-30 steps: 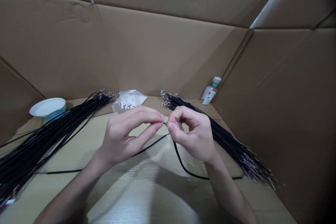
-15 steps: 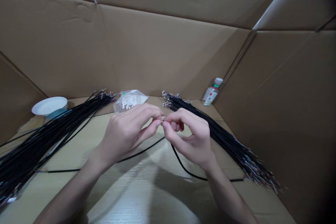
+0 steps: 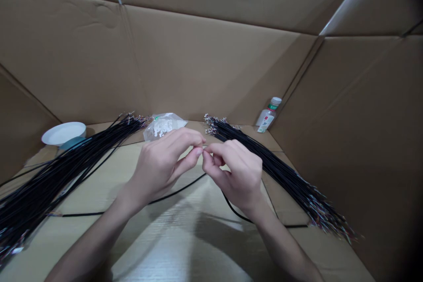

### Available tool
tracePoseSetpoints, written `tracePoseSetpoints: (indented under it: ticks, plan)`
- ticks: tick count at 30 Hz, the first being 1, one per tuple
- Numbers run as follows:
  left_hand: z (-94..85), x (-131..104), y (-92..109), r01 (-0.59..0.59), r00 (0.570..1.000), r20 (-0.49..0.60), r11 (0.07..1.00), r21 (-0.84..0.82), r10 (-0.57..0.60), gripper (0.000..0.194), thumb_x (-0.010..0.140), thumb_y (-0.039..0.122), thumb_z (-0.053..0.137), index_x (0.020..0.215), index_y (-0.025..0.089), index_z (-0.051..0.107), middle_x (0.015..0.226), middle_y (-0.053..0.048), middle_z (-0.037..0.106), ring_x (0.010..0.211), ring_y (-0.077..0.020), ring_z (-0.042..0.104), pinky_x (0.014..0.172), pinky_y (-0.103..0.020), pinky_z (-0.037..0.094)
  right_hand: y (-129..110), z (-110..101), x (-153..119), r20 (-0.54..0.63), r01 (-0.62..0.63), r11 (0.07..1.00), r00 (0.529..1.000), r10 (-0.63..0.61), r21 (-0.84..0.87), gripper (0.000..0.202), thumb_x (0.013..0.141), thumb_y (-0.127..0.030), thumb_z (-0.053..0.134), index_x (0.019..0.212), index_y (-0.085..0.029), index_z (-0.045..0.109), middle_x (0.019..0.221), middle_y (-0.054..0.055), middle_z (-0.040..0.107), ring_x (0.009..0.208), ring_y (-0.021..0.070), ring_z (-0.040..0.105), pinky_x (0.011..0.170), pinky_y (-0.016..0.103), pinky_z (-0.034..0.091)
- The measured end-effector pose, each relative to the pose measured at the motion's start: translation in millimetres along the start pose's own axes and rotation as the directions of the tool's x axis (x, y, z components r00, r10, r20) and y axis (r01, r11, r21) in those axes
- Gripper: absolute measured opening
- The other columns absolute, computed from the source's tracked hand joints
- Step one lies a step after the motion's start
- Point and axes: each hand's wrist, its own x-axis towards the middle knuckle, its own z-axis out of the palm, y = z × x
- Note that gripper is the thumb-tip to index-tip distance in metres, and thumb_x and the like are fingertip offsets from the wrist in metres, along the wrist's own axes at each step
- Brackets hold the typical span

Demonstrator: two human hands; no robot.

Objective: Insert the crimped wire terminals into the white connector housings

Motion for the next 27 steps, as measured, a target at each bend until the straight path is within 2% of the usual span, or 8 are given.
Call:
tracePoseSetpoints:
  ticks: [3,5,8,12,15,18,23,27]
  plan:
    - [1.1,1,-1,0.099,0.995,-0.006,0.985,-0.14,-0.101,0.006,0.104,0.023,0.06,0.099,0.021,0.063,0.104,-0.003,0.074,0.096,-0.0158,0.07,0.085,-0.026,0.051,-1,-1,1,0.043,-0.164,0.967,0.986,0.159,0.193,0.015,0.095,-0.013,0.063,0.081,-0.02,0.064,0.065,-0.004,0.052,0.059,0.011,0.047,0.058,0.028,0.038]
    - [0.5,2,-2,0.234,0.971,0.013,0.942,-0.238,-0.238,0.012,0.105,0.03,0.06,0.099,0.021,0.065,0.102,-0.003,0.073,0.094,-0.0162,0.069,0.081,-0.026,0.051,0,-4,1,0.122,-0.312,0.894,0.95,0.288,0.322,0.015,0.093,-0.013,0.064,0.08,-0.02,0.063,0.065,-0.006,0.051,0.059,0.0094,0.046,0.056,0.025,0.037]
    - [-2.7,4,-2,0.464,0.886,0.165,0.832,-0.305,-0.433,0.028,0.106,0.042,0.056,0.095,0.02,0.067,0.089,-0.001,0.068,0.083,-0.0149,0.062,0.073,-0.026,0.047,0,-9,2,0.217,-0.459,0.794,0.888,0.405,0.398,0.014,0.09,-0.013,0.067,0.078,-0.02,0.064,0.063,-0.008,0.05,0.057,0.0078,0.045,0.054,0.023,0.035]
    - [-7.9,6,-2,0.591,0.802,0.353,0.727,-0.349,-0.482,0.038,0.105,0.046,0.057,0.081,0.019,0.067,0.075,0.002,0.06,0.072,-0.0129,0.053,0.066,-0.026,0.04,0,-13,5,0.296,-0.544,0.739,0.839,0.457,0.399,0.013,0.087,-0.014,0.068,0.076,-0.019,0.065,0.062,-0.008,0.049,0.056,0.0073,0.042,0.052,0.022,0.033]
    - [-10.0,8,-2,0.642,0.761,0.439,0.653,-0.402,-0.478,0.035,0.102,0.044,0.061,0.08,0.018,0.068,0.075,0.002,0.061,0.072,-0.012,0.053,0.066,-0.024,0.041,-2,-15,6,0.305,-0.542,0.746,0.839,0.451,0.386,0.012,0.086,-0.013,0.068,0.076,-0.019,0.064,0.061,-0.008,0.048,0.055,0.0071,0.041,0.051,0.022,0.032]
    - [-10.1,11,-2,0.676,0.733,0.503,0.573,-0.463,-0.458,0.033,0.102,0.041,0.06,0.081,0.018,0.069,0.078,0.001,0.062,0.073,-0.0115,0.054,0.069,-0.023,0.043,-3,-18,6,0.299,-0.494,0.802,0.863,0.406,0.336,0.011,0.085,-0.012,0.067,0.075,-0.018,0.065,0.061,-0.009,0.045,0.056,0.0069,0.04,0.053,0.023,0.033]
    - [-6.4,11,1,0.706,0.705,0.579,0.47,-0.529,-0.408,0.033,0.102,0.039,0.059,0.078,0.016,0.065,0.075,0.002,0.059,0.071,-0.0108,0.053,0.068,-0.021,0.044,-3,-27,5,0.305,-0.387,0.886,0.902,0.305,0.256,0.013,0.079,-0.007,0.066,0.07,-0.016,0.065,0.06,-0.01,0.04,0.055,0.006,0.036,0.054,0.024,0.03]
    - [-2.2,9,1,0.732,0.678,0.634,0.417,-0.539,-0.372,0.033,0.101,0.041,0.062,0.08,0.016,0.066,0.073,0.002,0.057,0.068,-0.0103,0.051,0.065,-0.021,0.044,-4,-32,5,0.349,-0.331,0.917,0.906,0.241,0.225,0.015,0.078,-0.006,0.066,0.069,-0.017,0.062,0.06,-0.01,0.038,0.054,0.0056,0.035,0.054,0.025,0.027]
